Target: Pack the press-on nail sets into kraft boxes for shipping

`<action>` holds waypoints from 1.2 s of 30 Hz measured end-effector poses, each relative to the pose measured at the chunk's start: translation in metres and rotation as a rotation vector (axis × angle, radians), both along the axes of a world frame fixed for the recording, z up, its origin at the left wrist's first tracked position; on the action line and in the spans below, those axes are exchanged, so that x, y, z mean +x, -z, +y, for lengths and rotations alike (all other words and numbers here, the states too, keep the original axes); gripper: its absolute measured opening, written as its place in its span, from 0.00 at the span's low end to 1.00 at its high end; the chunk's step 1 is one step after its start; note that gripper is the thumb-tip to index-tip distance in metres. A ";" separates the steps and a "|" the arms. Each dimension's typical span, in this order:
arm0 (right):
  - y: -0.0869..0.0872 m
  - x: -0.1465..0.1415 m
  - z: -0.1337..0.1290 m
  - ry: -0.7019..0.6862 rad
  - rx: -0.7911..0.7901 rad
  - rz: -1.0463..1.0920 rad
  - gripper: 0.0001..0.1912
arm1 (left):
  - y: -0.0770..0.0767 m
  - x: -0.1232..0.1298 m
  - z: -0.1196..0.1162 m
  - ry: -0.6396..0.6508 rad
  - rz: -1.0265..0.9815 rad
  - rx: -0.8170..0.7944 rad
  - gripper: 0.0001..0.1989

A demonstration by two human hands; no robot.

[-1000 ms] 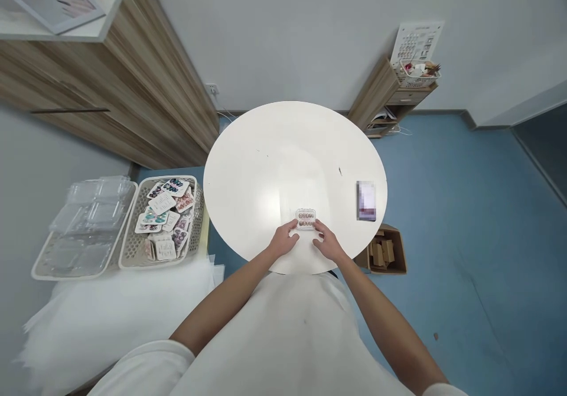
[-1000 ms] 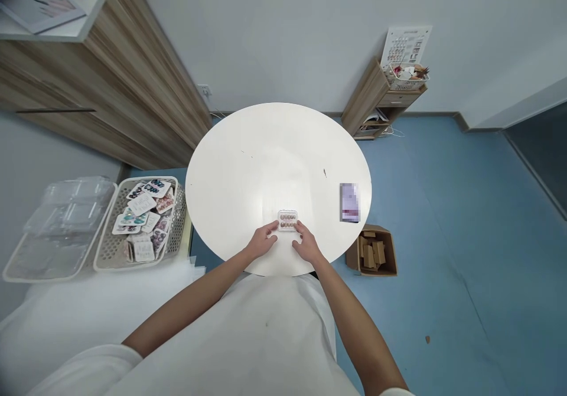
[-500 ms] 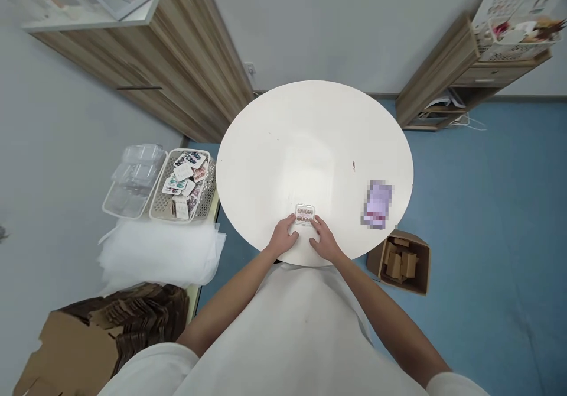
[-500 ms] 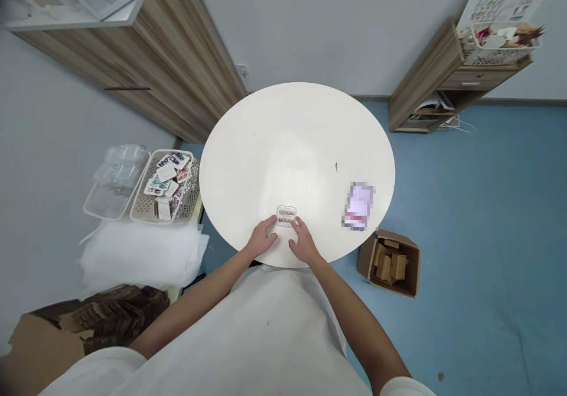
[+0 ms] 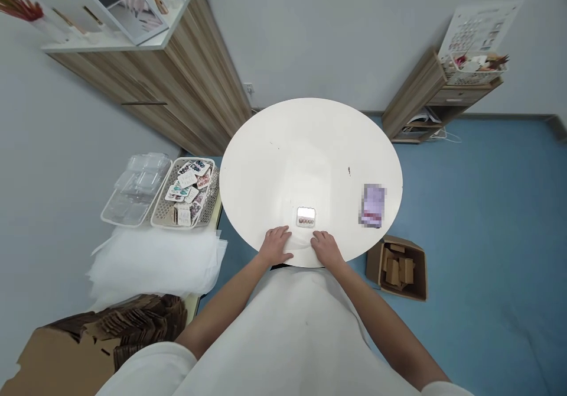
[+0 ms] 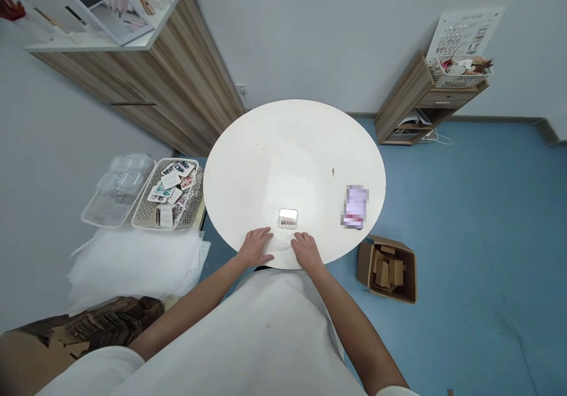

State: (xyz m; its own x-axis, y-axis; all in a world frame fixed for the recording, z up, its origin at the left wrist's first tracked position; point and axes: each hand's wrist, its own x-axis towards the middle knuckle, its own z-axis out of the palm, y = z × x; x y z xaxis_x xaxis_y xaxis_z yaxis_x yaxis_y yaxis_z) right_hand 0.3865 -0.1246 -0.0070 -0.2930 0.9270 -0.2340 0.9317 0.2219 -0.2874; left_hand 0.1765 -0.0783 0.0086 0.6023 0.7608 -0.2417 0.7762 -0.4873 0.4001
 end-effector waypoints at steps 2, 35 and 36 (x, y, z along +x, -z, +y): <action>-0.005 -0.001 0.001 0.030 -0.022 0.010 0.10 | 0.000 -0.001 0.003 0.012 0.016 0.034 0.21; -0.008 0.003 0.013 0.681 -0.237 0.208 0.13 | 0.002 -0.008 0.047 -0.414 -0.076 -0.248 0.09; -0.007 0.002 0.013 0.689 -0.251 0.178 0.12 | 0.003 -0.007 0.047 -0.405 -0.038 -0.228 0.08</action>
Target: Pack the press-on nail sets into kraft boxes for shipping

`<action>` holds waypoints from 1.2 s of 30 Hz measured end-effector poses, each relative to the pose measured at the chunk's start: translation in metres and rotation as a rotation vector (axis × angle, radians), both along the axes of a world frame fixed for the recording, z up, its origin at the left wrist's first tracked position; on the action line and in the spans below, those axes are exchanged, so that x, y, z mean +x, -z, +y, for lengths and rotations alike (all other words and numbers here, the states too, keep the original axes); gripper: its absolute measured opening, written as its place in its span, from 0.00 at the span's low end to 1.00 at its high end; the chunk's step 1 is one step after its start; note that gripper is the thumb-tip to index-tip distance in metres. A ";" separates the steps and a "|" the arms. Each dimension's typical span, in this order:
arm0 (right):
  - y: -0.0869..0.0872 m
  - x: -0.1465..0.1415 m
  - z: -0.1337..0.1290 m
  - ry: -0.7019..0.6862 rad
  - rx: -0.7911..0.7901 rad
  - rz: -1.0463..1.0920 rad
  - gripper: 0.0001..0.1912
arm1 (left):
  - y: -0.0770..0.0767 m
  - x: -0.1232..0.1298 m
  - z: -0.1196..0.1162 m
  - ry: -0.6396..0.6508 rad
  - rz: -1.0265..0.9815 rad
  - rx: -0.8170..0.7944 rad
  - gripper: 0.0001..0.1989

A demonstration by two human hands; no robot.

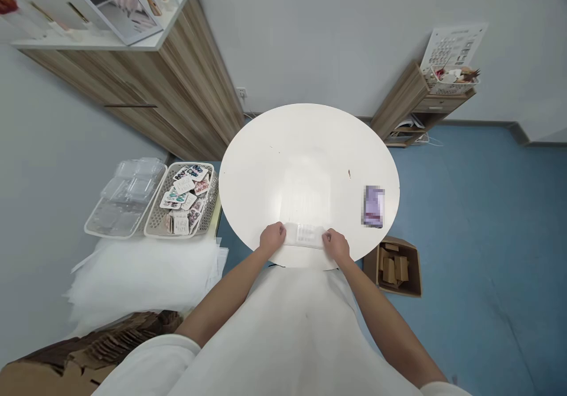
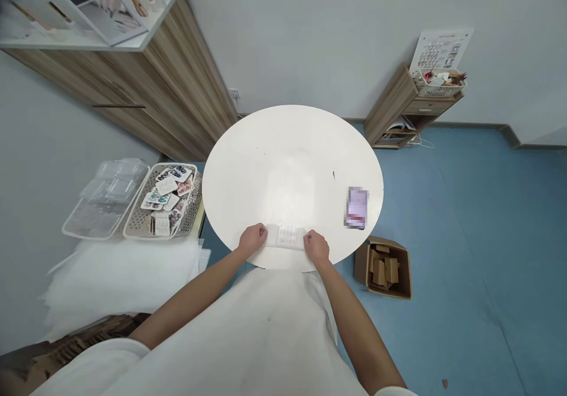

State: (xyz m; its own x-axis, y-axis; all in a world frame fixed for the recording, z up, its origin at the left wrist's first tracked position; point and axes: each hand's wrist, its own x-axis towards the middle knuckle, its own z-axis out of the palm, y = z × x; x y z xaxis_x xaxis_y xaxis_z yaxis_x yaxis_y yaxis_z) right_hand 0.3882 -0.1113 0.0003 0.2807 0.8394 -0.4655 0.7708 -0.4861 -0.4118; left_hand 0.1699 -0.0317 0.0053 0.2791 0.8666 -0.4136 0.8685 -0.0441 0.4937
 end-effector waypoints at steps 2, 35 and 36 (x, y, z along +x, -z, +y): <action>0.001 -0.004 0.001 -0.014 -0.003 -0.065 0.11 | 0.000 0.003 -0.001 0.051 0.090 0.065 0.08; -0.020 -0.026 0.004 -0.603 0.181 0.000 0.22 | -0.022 0.012 -0.012 0.613 -0.100 0.134 0.21; -0.022 -0.024 0.008 -0.602 0.179 0.013 0.21 | -0.023 0.011 -0.011 0.606 -0.114 0.146 0.20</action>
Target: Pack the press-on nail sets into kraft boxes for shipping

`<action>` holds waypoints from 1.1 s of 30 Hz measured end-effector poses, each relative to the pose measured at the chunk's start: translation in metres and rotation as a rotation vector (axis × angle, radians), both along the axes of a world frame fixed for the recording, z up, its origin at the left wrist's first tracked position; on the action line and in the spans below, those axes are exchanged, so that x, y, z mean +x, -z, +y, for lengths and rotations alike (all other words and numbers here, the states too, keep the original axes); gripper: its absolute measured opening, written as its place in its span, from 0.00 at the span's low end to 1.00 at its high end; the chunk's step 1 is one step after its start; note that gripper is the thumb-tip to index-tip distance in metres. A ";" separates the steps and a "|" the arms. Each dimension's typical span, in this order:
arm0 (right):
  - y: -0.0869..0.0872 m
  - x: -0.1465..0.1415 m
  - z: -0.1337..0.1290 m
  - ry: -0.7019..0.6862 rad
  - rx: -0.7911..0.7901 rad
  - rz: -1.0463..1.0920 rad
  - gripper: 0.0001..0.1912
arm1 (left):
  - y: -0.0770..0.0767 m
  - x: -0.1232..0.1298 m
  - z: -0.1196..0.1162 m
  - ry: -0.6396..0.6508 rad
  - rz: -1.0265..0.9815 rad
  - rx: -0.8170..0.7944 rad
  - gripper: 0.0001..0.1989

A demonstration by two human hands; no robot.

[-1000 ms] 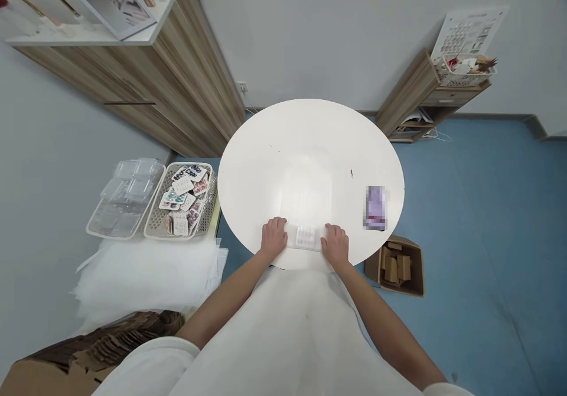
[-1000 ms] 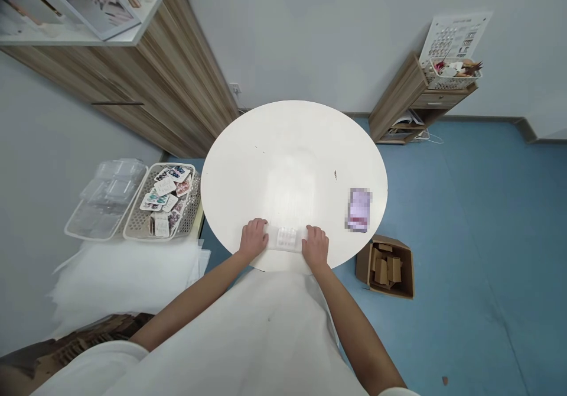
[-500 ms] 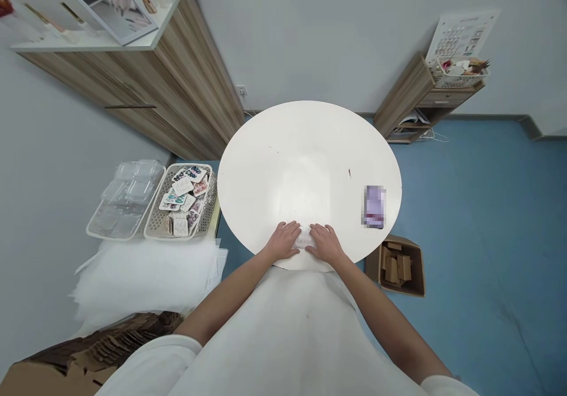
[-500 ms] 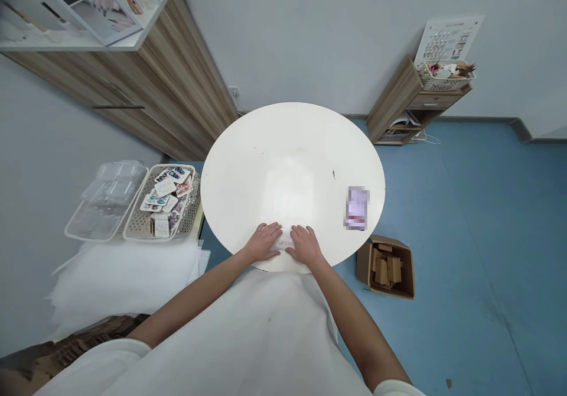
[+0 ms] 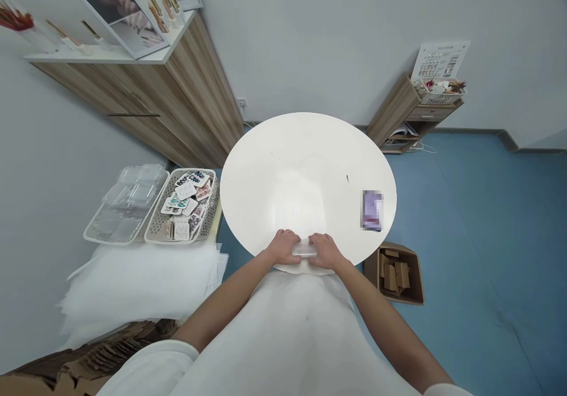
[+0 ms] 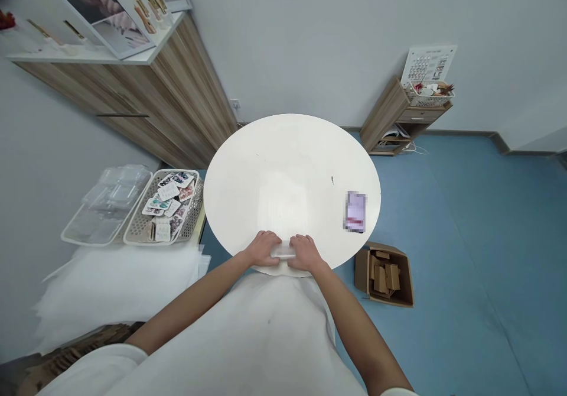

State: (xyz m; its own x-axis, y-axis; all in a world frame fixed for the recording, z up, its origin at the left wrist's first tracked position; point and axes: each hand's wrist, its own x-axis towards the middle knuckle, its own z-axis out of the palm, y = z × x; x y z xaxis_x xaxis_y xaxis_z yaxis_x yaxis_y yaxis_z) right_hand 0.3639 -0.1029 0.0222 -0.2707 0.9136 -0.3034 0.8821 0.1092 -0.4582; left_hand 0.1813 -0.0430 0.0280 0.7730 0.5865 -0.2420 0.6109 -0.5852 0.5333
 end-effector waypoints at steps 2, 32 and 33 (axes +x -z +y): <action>-0.003 0.005 0.010 -0.006 -0.002 0.021 0.18 | -0.001 0.000 0.002 -0.024 -0.027 0.008 0.17; 0.011 0.041 0.045 0.529 0.108 -0.039 0.24 | 0.023 -0.020 0.041 -0.751 -0.084 -0.050 0.18; 0.009 0.035 0.044 0.427 0.167 -0.052 0.25 | 0.021 -0.017 0.039 -0.666 -0.098 0.032 0.19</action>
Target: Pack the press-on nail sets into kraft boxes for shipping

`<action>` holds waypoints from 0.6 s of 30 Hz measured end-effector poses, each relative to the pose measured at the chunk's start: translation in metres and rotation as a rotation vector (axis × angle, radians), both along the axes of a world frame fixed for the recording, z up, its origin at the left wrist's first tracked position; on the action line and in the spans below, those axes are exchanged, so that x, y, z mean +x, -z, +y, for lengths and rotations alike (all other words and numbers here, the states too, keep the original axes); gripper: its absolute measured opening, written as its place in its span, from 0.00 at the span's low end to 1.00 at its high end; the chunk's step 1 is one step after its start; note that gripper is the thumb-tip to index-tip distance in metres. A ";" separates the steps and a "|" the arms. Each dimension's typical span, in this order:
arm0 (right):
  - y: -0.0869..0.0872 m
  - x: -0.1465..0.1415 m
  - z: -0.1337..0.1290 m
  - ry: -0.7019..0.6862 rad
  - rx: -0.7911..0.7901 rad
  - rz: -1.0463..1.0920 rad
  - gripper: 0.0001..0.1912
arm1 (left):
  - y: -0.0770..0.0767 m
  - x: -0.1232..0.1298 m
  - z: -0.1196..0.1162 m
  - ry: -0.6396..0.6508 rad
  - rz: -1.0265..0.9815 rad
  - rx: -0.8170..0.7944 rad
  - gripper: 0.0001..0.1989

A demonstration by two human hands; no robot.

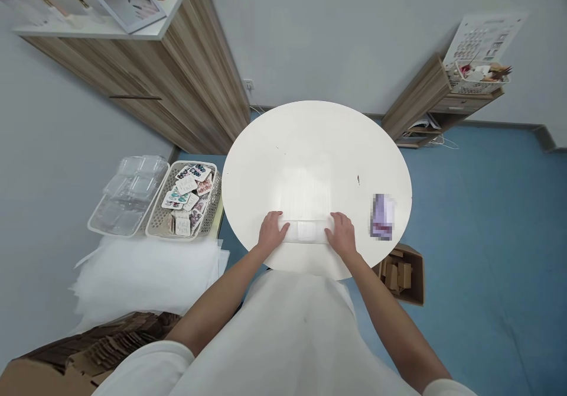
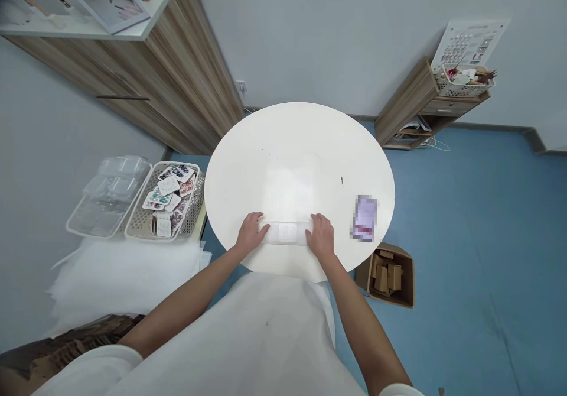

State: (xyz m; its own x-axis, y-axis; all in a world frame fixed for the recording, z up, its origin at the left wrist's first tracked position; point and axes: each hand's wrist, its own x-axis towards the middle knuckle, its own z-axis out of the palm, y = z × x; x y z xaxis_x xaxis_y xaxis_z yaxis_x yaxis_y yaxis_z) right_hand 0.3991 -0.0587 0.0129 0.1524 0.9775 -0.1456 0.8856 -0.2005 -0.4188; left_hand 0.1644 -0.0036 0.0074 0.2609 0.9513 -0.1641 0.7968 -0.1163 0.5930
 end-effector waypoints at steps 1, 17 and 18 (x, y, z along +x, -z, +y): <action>-0.001 -0.006 0.000 -0.116 0.021 -0.010 0.26 | -0.002 0.004 -0.002 0.112 0.020 0.058 0.21; -0.008 -0.043 -0.057 -0.348 -0.155 0.085 0.22 | -0.020 0.012 -0.036 0.651 0.138 -0.050 0.26; -0.010 -0.043 -0.060 -0.335 -0.182 0.121 0.21 | -0.020 0.011 -0.039 0.641 0.123 -0.077 0.24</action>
State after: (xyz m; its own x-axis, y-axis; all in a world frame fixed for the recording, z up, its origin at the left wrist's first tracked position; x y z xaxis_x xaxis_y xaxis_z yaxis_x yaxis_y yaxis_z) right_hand 0.3561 -0.1191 0.0232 -0.1996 0.9267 -0.3184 0.8609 0.0107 -0.5087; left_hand 0.1756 -0.0425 0.0279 0.7473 0.5978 -0.2903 0.6462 -0.5516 0.5275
